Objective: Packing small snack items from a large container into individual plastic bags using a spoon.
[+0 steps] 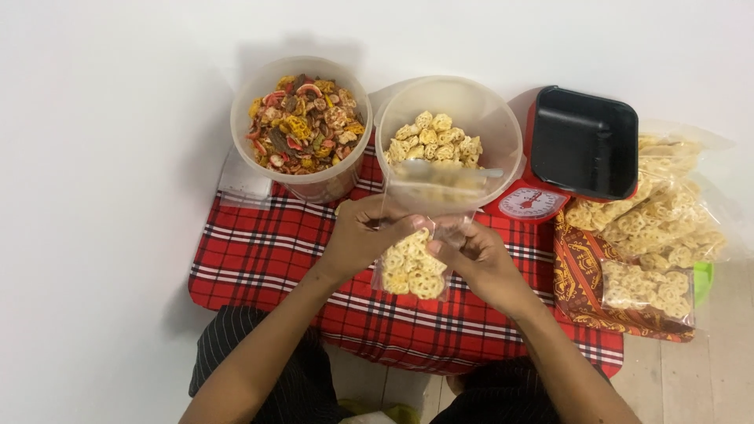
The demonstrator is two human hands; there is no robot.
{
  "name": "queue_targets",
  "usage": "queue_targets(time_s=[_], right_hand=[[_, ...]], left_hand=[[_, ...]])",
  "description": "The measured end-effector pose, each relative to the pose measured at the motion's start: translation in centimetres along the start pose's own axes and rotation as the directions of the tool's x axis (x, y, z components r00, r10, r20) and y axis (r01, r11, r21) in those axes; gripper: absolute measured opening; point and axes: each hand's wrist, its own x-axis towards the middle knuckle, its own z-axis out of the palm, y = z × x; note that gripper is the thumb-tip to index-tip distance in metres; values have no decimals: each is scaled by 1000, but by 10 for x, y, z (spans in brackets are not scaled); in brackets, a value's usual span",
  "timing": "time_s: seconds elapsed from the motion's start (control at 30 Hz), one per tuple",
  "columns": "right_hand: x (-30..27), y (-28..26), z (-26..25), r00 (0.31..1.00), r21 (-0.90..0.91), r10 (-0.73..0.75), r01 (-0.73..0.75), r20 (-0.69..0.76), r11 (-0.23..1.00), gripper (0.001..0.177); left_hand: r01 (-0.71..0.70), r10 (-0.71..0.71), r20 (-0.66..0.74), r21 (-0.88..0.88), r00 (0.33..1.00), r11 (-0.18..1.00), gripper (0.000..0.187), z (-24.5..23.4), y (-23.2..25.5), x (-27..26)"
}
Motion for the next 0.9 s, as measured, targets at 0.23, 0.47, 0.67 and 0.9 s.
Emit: queue_targets(time_s=[0.23,0.47,0.67,0.9], right_hand=[[3,26,-15,998,20,39,-40,45,999,50],[4,4,-4,997,30,75,-76,26,997,43],[5,24,-27,989,35,136,-138,54,990,39],[8,18,-21,985,4,150,-151,86,989,41]], left_hand=[[-74,74,-3,86,997,994,11,1,3,2],[-10,8,33,54,999,999,11,3,0,1],[-8,4,46,95,999,995,9,5,8,2],[42,-45,57,50,997,998,10,0,-4,2]])
